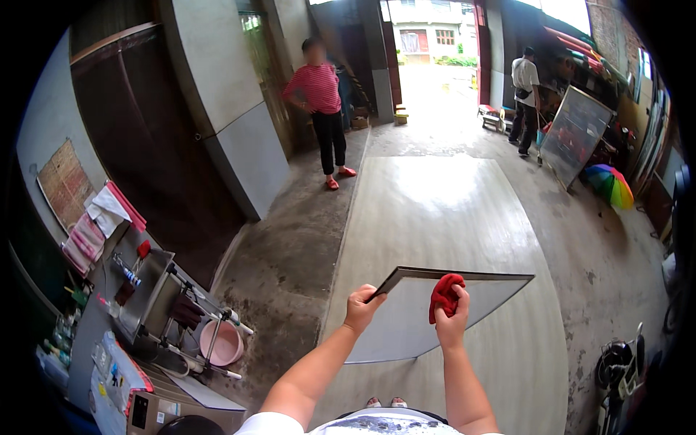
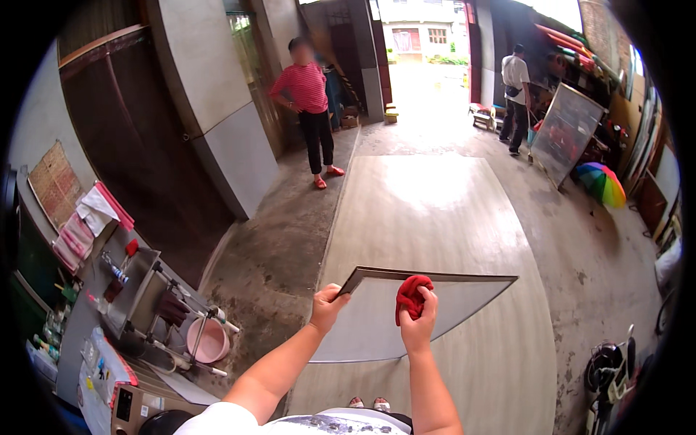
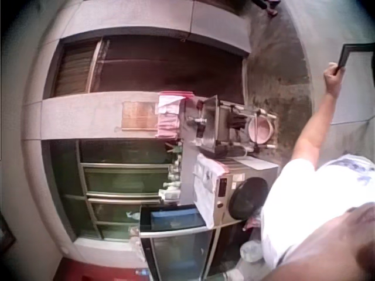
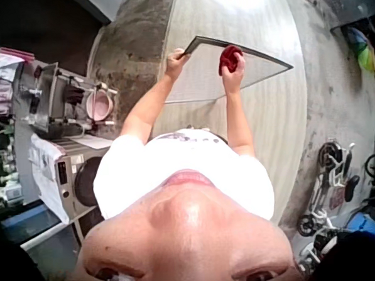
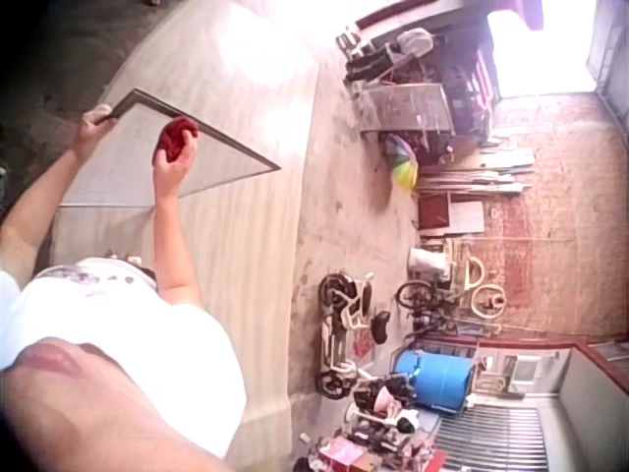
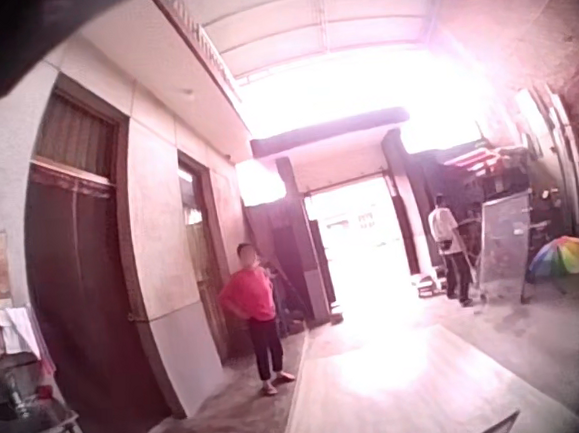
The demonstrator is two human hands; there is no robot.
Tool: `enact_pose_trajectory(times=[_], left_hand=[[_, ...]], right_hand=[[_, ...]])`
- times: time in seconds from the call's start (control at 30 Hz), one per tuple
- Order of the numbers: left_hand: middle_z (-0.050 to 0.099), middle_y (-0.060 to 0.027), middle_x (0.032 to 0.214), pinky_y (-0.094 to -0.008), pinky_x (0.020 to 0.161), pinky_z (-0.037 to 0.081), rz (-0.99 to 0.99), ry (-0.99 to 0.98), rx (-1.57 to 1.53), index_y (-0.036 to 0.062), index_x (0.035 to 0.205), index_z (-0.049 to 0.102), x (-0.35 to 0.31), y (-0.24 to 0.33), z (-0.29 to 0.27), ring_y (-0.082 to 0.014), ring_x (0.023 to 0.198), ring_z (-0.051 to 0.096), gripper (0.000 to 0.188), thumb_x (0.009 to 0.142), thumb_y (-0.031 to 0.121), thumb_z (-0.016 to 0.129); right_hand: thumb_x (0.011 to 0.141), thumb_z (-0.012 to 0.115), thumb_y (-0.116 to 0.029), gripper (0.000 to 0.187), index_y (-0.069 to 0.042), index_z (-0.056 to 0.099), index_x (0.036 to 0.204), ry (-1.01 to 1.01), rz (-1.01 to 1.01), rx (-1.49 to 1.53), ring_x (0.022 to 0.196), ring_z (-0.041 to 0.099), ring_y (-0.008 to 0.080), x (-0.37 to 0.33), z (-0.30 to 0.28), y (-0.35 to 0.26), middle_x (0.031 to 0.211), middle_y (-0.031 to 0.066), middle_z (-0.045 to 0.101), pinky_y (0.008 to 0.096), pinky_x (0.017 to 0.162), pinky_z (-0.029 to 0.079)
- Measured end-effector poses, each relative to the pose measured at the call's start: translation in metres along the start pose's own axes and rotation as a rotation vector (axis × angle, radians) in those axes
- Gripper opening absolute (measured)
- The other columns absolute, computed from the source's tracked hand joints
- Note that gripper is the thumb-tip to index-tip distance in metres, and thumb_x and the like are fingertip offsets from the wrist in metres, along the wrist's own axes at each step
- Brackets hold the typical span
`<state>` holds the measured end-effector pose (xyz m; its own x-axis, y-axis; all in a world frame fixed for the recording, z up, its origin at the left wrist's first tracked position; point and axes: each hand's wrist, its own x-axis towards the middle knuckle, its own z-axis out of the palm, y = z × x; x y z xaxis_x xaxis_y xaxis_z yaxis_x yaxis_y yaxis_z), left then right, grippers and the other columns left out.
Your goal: The person wipes a window screen with a cloth, cleaning both the mesh surface and the metal frame.
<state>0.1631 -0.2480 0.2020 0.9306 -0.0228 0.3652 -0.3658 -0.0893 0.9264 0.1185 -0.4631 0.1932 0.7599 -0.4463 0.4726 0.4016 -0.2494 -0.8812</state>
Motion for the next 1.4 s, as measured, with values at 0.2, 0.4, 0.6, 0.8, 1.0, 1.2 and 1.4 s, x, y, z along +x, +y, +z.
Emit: enact_pose_trajectory(times=[0.2,0.4,0.6,0.8,1.0,1.2,1.4], left_hand=[[0.057,-0.0015,0.074,-0.0263,0.061,0.041,0.000,0.003,-0.026,0.0003,0.073,0.066,-0.002,-0.009,-0.020,-0.0117,0.069,0.052,0.016,0.080,0.012,0.074],[0.059,-0.0034,0.073,-0.0283,0.062,0.043,0.070,-0.036,0.020,0.0010,0.073,0.065,-0.001,-0.016,-0.037,-0.0146,0.068,0.055,0.015,0.079,0.011,0.074],[0.060,-0.0050,0.076,-0.0291,0.064,0.044,0.110,-0.053,0.058,0.0010,0.075,0.065,-0.008,-0.020,-0.060,-0.0168,0.070,0.057,0.013,0.080,0.011,0.072],[0.063,-0.0117,0.089,-0.0349,0.071,0.048,0.238,0.007,0.241,0.0034,0.091,0.065,-0.008,-0.008,-0.076,-0.0291,0.082,0.062,0.015,0.079,0.011,0.068],[0.060,-0.0138,0.099,-0.0353,0.083,0.046,0.346,0.135,0.253,0.0022,0.112,0.059,0.000,0.037,-0.071,-0.0265,0.092,0.059,0.038,0.094,0.036,0.055],[0.062,-0.0110,0.085,-0.0315,0.071,0.047,0.245,0.297,0.201,-0.0007,0.091,0.063,-0.009,0.057,-0.056,-0.0219,0.078,0.060,0.030,0.098,0.025,0.050],[0.059,-0.0077,0.077,-0.0291,0.064,0.044,0.100,0.282,0.155,-0.0002,0.082,0.061,-0.016,0.052,-0.049,-0.0178,0.069,0.055,0.023,0.095,0.018,0.055]], right_hand=[[0.069,0.062,0.009,0.063,-0.006,0.045,0.128,-0.108,-0.143,0.061,0.111,0.051,0.0292,-0.006,0.021,-0.046,0.121,0.0148,0.049,0.0378,0.092,0.046],[0.070,0.061,0.010,0.060,-0.005,0.050,0.127,-0.085,-0.415,-0.102,0.119,0.047,0.0316,0.017,0.032,-0.081,0.133,0.0158,0.044,0.0385,0.099,0.041],[0.062,0.067,-0.005,0.056,-0.012,0.062,0.117,-0.395,-0.337,-0.484,0.113,0.047,0.0336,0.028,0.049,-0.108,0.125,0.0109,0.054,0.0422,0.096,0.042],[0.063,0.070,-0.010,0.052,-0.015,0.063,0.114,-0.452,-0.331,-0.537,0.106,0.053,0.0321,0.023,0.064,-0.115,0.117,0.0081,0.059,0.0428,0.092,0.043],[0.064,0.071,-0.011,0.052,-0.017,0.062,0.115,-0.503,-0.373,-0.572,0.104,0.054,0.0298,0.012,0.072,-0.105,0.114,0.0034,0.059,0.0428,0.085,0.045],[0.064,0.070,-0.011,0.053,-0.017,0.062,0.116,-0.470,-0.430,-0.551,0.101,0.054,0.0300,-0.002,0.071,-0.100,0.114,0.0040,0.058,0.0421,0.083,0.047],[0.064,0.070,-0.011,0.057,-0.016,0.060,0.121,-0.432,-0.414,-0.532,0.102,0.054,0.0303,-0.003,0.066,-0.098,0.115,0.0057,0.057,0.0414,0.087,0.046]])
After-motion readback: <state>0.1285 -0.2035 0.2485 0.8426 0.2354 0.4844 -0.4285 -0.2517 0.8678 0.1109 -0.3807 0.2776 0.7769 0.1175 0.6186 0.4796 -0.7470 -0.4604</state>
